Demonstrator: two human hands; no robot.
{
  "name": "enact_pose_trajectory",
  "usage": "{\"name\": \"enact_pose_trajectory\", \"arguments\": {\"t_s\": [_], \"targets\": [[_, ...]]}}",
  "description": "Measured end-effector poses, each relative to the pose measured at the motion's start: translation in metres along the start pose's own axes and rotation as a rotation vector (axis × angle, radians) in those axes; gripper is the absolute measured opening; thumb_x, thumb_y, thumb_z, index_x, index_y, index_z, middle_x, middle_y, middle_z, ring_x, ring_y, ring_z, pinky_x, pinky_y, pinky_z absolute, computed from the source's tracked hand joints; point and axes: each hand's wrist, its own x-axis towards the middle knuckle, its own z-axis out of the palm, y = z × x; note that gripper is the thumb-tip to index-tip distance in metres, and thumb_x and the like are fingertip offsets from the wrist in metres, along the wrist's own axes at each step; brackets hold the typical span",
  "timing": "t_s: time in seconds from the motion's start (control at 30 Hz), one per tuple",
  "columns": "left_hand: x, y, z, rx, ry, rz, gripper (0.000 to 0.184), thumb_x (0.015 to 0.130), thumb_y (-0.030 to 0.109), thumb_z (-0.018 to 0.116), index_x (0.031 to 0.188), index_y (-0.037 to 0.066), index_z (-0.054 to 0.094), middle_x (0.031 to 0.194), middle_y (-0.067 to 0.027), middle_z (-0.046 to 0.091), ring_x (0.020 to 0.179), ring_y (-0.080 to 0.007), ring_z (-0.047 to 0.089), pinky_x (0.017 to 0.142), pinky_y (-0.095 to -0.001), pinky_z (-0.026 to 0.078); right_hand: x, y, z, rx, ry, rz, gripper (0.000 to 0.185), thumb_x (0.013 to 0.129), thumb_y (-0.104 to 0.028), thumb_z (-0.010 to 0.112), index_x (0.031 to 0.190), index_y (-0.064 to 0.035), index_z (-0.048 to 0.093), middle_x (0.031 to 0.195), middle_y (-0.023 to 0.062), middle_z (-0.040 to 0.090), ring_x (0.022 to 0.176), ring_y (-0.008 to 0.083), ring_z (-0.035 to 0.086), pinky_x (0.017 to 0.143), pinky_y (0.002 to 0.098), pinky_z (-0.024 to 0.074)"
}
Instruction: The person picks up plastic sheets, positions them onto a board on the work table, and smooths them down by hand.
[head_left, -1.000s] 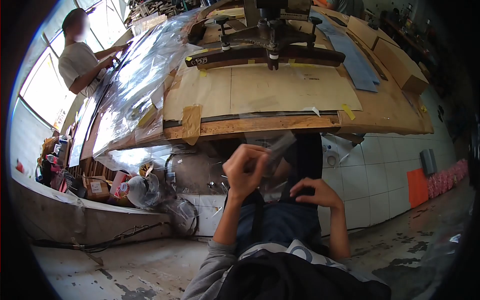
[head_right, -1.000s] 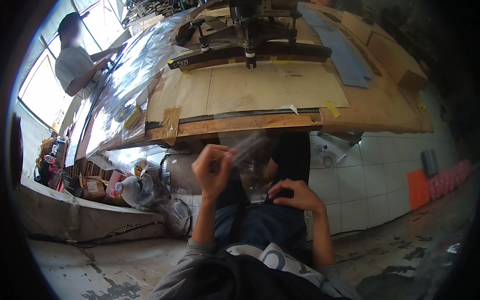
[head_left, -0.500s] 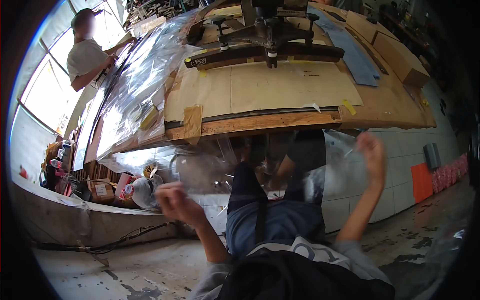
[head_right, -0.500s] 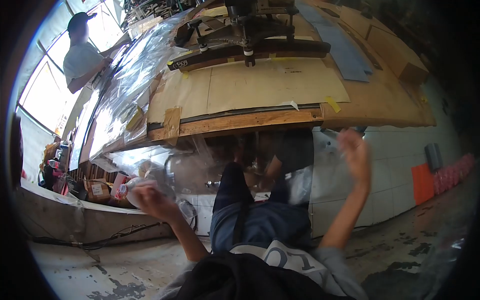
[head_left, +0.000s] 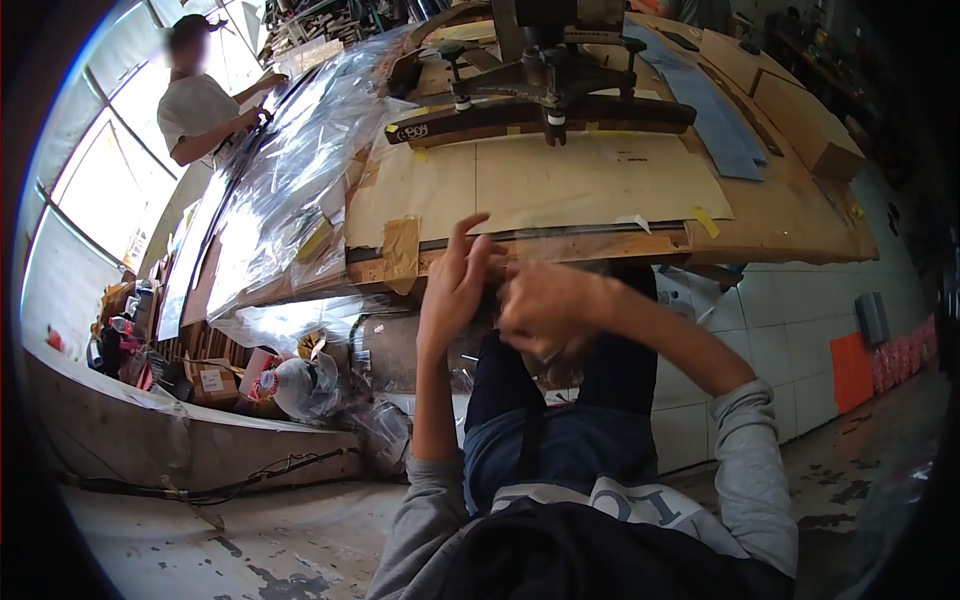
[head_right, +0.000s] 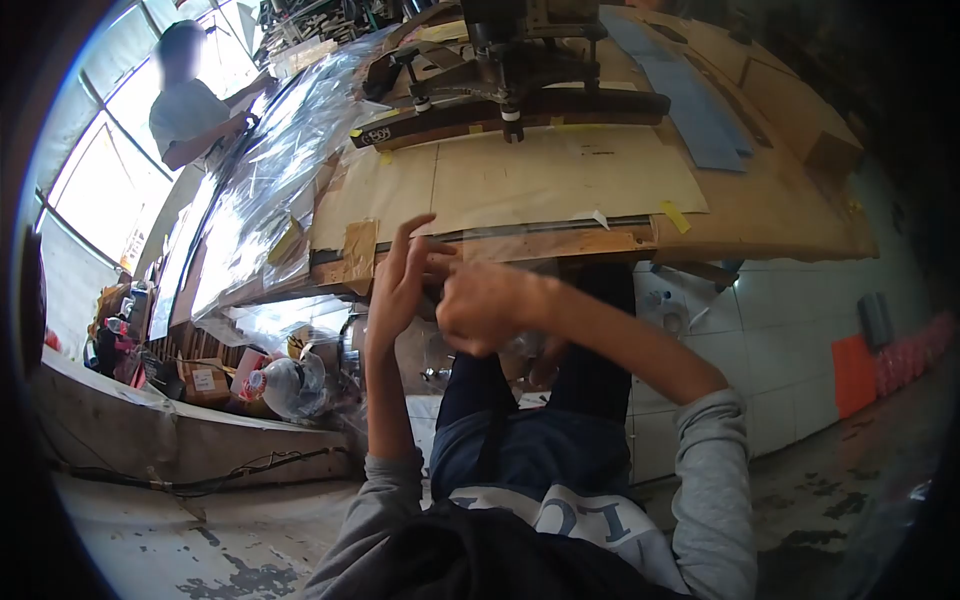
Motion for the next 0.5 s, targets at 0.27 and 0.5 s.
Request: {"name": "enact_pose_trajectory", "arguments": {"t_s": [0.27,0.5], "targets": [[0.03,0.03,0.039,-0.238,-0.237,0.111,0.058,0.086,0.002,0.06,0.139,0.008,0.037,0.125,-0.0127,0.054,0.101,-0.0186,0.061,0.079,-0.0292,0.053,-0.017,-0.035,0.008,-0.057,-0.047,-0.077,0.015,0.067,-0.019,0.063,0.054,-0.0096,0.064,0.057,0.0071,0.062,0.063,0.0232,0.062,0.075,0.0365,0.0441],[0.057,0.047,0.047,-0.264,-0.137,0.298,0.064,0.082,0.0,0.061,0.141,0.008,0.039,0.146,-0.0098,0.038,0.118,-0.022,0.051,0.091,-0.0306,0.048,-0.02,-0.046,-0.006,-0.083,-0.065,-0.047,0.017,0.073,-0.019,0.065,0.06,-0.0099,0.059,0.058,0.0002,0.058,0.07,0.0179,0.059,0.081,0.0349,0.043]]}}
